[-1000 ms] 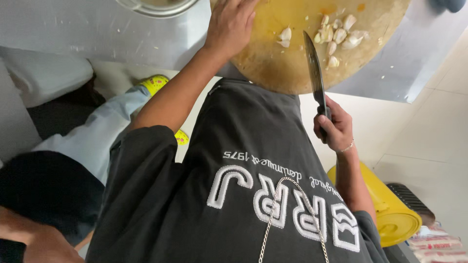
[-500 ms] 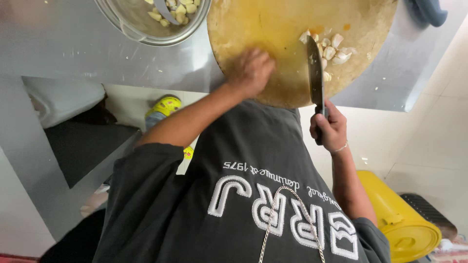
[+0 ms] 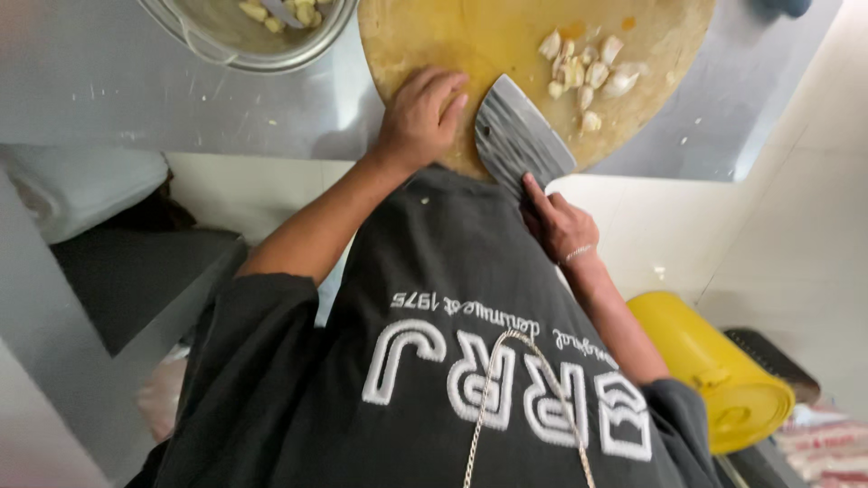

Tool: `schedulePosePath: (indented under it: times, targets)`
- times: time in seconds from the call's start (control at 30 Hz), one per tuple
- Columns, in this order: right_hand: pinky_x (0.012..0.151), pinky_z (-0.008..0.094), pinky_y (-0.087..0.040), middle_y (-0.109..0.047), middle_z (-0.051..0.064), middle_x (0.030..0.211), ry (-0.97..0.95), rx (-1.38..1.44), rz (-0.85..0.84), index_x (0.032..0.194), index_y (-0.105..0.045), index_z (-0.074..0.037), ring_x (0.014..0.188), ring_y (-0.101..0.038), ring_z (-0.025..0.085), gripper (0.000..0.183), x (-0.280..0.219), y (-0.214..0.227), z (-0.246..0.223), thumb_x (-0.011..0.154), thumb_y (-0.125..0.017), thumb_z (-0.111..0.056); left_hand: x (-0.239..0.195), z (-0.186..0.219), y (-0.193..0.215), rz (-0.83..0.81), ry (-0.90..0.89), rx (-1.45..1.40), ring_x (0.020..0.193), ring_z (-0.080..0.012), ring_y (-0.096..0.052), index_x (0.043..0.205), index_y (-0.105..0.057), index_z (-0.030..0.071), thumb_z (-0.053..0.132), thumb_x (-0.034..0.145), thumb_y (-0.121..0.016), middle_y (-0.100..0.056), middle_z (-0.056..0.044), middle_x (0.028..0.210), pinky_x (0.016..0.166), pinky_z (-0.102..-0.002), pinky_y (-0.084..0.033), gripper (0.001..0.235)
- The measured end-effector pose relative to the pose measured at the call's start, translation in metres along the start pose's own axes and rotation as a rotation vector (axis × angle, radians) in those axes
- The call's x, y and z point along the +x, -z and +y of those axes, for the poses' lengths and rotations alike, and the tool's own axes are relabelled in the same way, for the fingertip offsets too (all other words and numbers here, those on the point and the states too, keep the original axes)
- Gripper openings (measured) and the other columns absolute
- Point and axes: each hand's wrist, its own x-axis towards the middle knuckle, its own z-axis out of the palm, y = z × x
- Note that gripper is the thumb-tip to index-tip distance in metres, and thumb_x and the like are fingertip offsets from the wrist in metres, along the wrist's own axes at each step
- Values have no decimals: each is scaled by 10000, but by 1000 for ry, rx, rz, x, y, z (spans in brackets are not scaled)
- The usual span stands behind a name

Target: The person uses a cleaver to smash garlic cloves on a wooden cutting board. They then peel the skin off the cloves by hand and place the peeled garlic into a metal bowl. The person repeats this process for multiple cloves.

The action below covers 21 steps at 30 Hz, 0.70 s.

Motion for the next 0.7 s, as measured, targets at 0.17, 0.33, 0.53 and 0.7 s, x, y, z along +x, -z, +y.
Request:
schedulePosePath:
  times: [0.17,0.33,0.53,0.7]
  targets:
    - [653,358,-491,-605,147,902,-15,729,168,1571,-437,-151,712,-600,259,552,4,25,13,1075,-640,-281,-5,-7,-2,6,-30,-17,1057,-347,-645,1215,-658,11,98,1021,-674,-670,-140,1124,920,-443,-546,213]
    - [437,289,-409,-548,94,754,-431,1732,-90,1317,-498,-11,486,-500,171,379,4,59,43,1115,-583,-320,-21,10,-2,56,-78,12,1050,-355,-633,1170,-671,20,101,964,-715,-657,-146,1113,925,-445,-541,226]
    - [388,266,-395,-504,86,708,-471,1902,-205,1375,-490,-41,431,-453,138,460,29,73,30,1074,-561,-380,16,39,-18,190,-390,95,1144,-327,-592,1161,-657,35,195,941,-789,-607,-125,1173,1024,-469,-496,303]
    - [411,274,-406,-540,79,726,-379,1570,-265,1427,-456,-16,460,-490,153,551,62,83,36,1047,-605,-387,46,44,-26,170,-350,149,1198,-326,-566,1183,-634,38,214,963,-769,-566,-139,1232,1061,-506,-447,312]
